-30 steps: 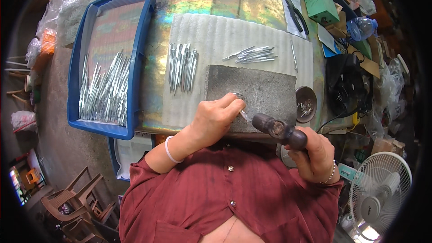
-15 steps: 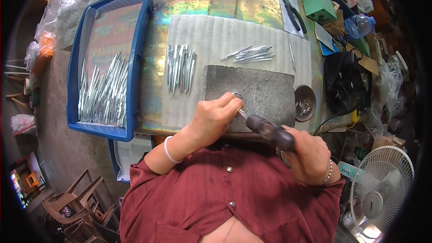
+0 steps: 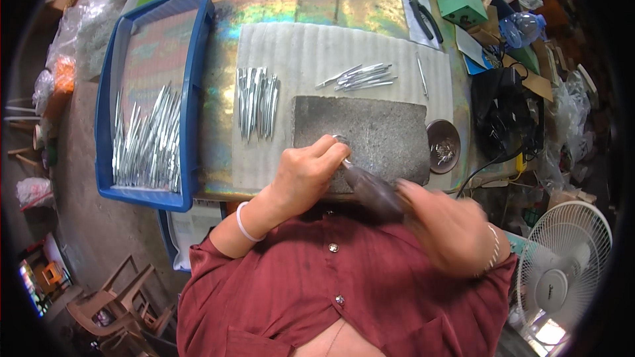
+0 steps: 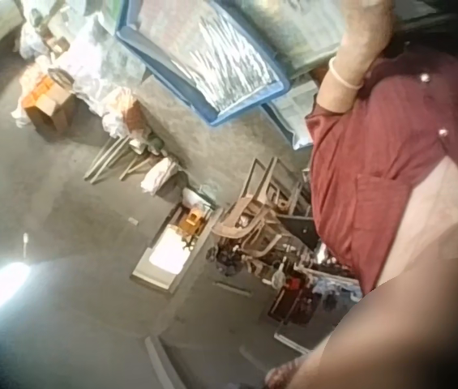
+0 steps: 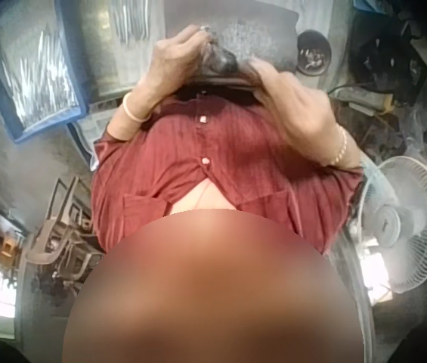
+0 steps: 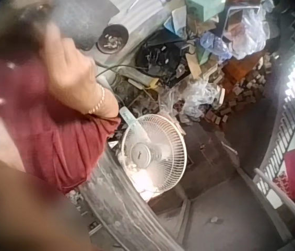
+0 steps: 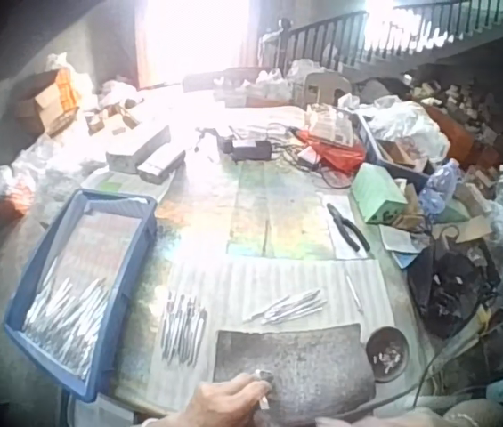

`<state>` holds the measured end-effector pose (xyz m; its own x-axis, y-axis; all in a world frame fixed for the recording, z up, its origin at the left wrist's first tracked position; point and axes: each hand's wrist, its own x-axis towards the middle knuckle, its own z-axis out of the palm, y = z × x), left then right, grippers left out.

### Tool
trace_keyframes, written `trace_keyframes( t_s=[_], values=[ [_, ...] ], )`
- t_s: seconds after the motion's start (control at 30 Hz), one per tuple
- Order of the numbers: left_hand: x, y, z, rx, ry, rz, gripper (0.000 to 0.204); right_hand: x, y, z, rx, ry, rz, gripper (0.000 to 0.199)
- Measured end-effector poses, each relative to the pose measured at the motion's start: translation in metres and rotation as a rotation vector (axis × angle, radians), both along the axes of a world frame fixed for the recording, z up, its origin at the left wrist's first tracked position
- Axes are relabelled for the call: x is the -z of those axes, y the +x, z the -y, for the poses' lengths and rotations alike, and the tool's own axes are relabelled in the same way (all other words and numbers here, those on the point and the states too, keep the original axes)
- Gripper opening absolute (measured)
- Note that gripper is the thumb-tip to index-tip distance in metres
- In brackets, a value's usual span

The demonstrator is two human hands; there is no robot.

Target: Manually shaping and marking small metal strips using a hammer and a punch tool on an anvil block.

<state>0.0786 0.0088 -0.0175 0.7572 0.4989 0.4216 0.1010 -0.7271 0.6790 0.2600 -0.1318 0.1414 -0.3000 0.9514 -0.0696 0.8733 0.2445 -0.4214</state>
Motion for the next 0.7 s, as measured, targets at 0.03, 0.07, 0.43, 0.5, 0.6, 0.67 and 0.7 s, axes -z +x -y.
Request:
trace_keyframes(
  t_s=[0.03,0.07,0.43,0.5,0.6,0.67,0.7],
  values=[
    [0.001,0.000,0.000,0.001,0.005,0.003,0.024,0.020,-0.002,-0.008,0.027,0.116,-0.069,0.042],
    [0.002,-0.001,0.001,-0.009,0.003,-0.010,0.024,0.009,-0.003,-0.008,0.027,0.162,-0.033,0.045],
    [-0.038,-0.022,-0.014,0.136,-1.422,0.595,0.011,0.094,0.012,-0.010,0.384,0.262,-0.082,0.047],
    [-0.036,-0.021,-0.018,0.133,-1.457,0.606,0.014,0.114,0.017,-0.009,0.397,0.297,-0.075,0.048],
    [-0.033,-0.020,-0.022,0.155,-1.604,0.655,0.013,0.126,0.018,-0.008,0.456,0.197,0.000,0.044],
    [-0.032,-0.019,-0.023,0.113,-1.609,0.638,0.013,0.129,0.018,-0.008,0.424,0.158,0.060,0.041],
    [-0.031,-0.017,-0.024,0.113,-1.610,0.633,0.013,0.127,0.021,-0.009,0.428,0.157,0.057,0.041]
  ],
)
